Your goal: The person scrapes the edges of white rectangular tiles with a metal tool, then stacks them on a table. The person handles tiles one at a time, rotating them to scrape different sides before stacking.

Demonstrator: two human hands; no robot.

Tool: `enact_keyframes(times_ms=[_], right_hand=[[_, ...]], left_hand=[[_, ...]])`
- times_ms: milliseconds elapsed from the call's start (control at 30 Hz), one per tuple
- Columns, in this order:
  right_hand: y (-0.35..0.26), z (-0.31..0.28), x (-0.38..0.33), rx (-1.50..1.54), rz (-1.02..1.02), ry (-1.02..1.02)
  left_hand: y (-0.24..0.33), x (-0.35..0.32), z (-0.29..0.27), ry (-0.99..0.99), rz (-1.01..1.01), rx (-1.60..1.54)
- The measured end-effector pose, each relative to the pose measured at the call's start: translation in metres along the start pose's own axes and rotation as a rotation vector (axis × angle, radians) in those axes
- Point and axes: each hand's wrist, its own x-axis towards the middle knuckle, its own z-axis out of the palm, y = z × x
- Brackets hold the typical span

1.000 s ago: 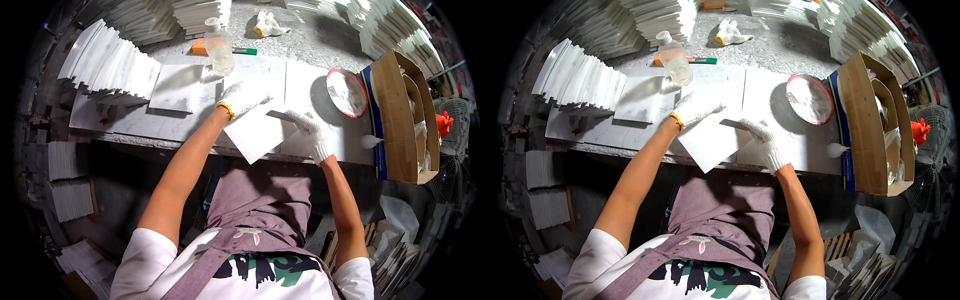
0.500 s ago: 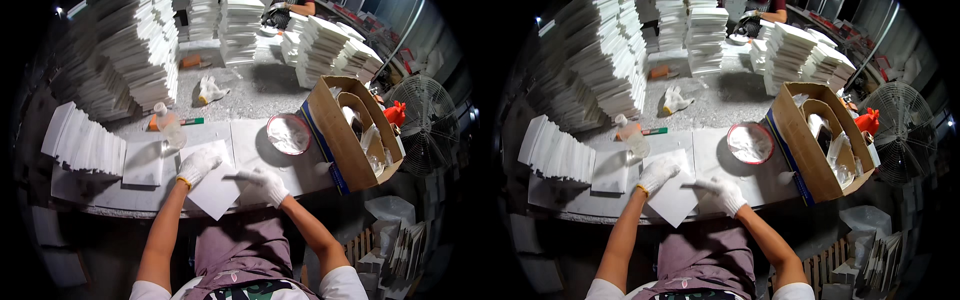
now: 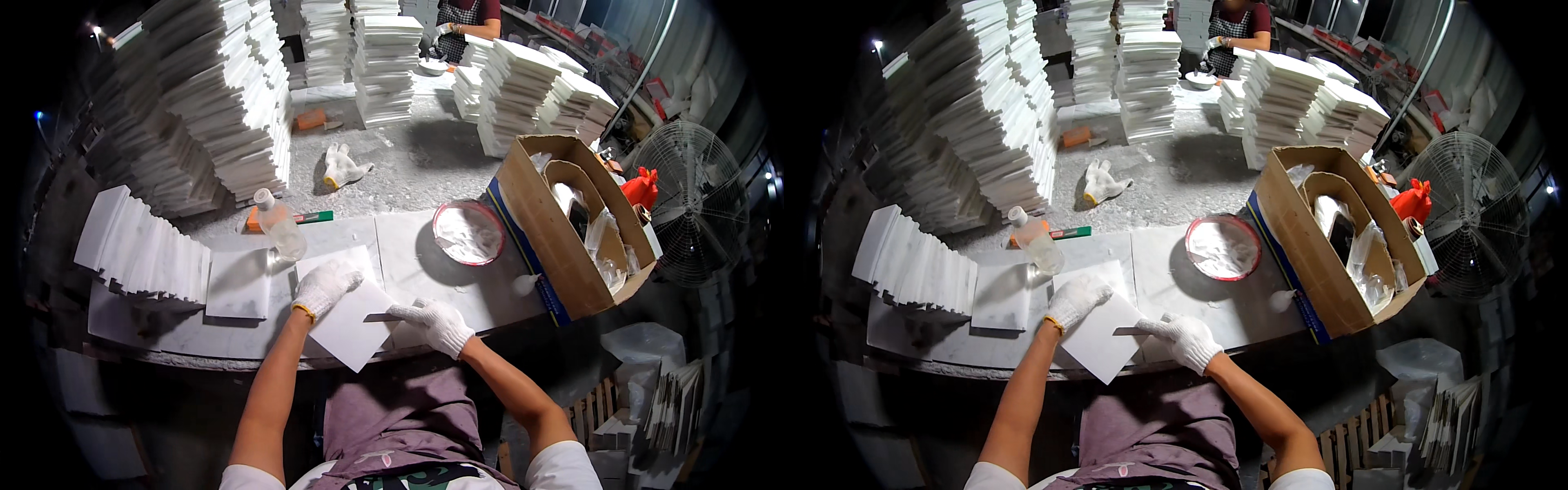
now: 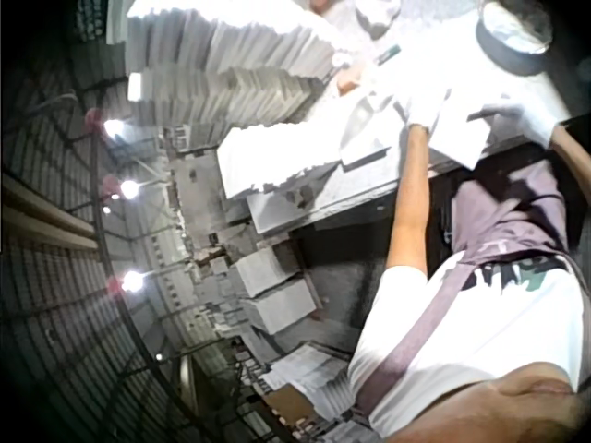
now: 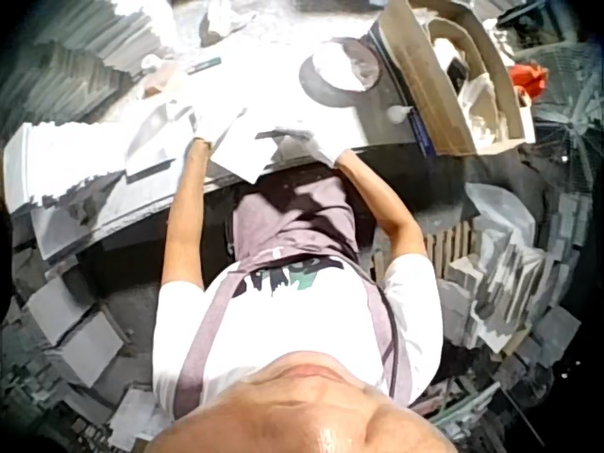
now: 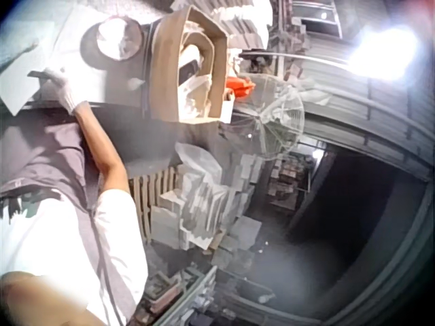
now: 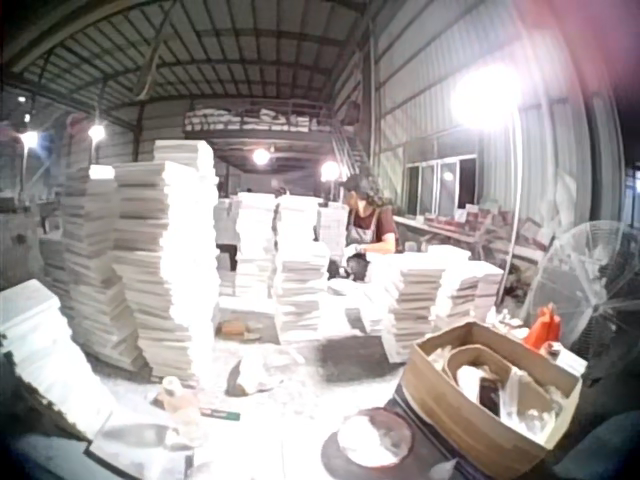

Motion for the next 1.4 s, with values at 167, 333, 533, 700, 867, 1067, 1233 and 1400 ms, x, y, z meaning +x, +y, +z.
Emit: enact_keyframes(times_ms=[167,333,533,700,867,1067,1233,1400], right_hand=[[0.006,-0.003,0.028,0.163,0.011,0.154],[0.016,0.014,0.0,0.182,0.077,0.163],[0.013,0.011,0.012,0.232,0.128,0.215],[-0.003,0.006,-0.005,0.235,0.155,0.151],[-0.003,0.015,-0.026,0.396,0.2,0.102],[0.002,0.017,-0.002,0.405,0.241,0.184],[0.004,0.013,-0.011,0.335,0.228,0.057],[0.012,0.018,0.003,0.443,0.328,0.133]], left_hand=[[0.002,-0.001,-0.004,-0.024,0.041,0.098],[0.006,0.0,-0.002,-0.022,0.0,0.042],[-0.013,0.01,0.007,0.003,0.075,0.091],[-0.004,0.009,0.002,-0.053,0.011,0.059],[-0.003,0.007,0.002,0.004,0.173,0.105],[-0.002,0.009,0.001,-0.014,0.04,0.074],[0.006,0.004,-0.002,-0.013,0.101,0.085],[-0.003,0.01,0.002,-0.039,0.069,0.04]])
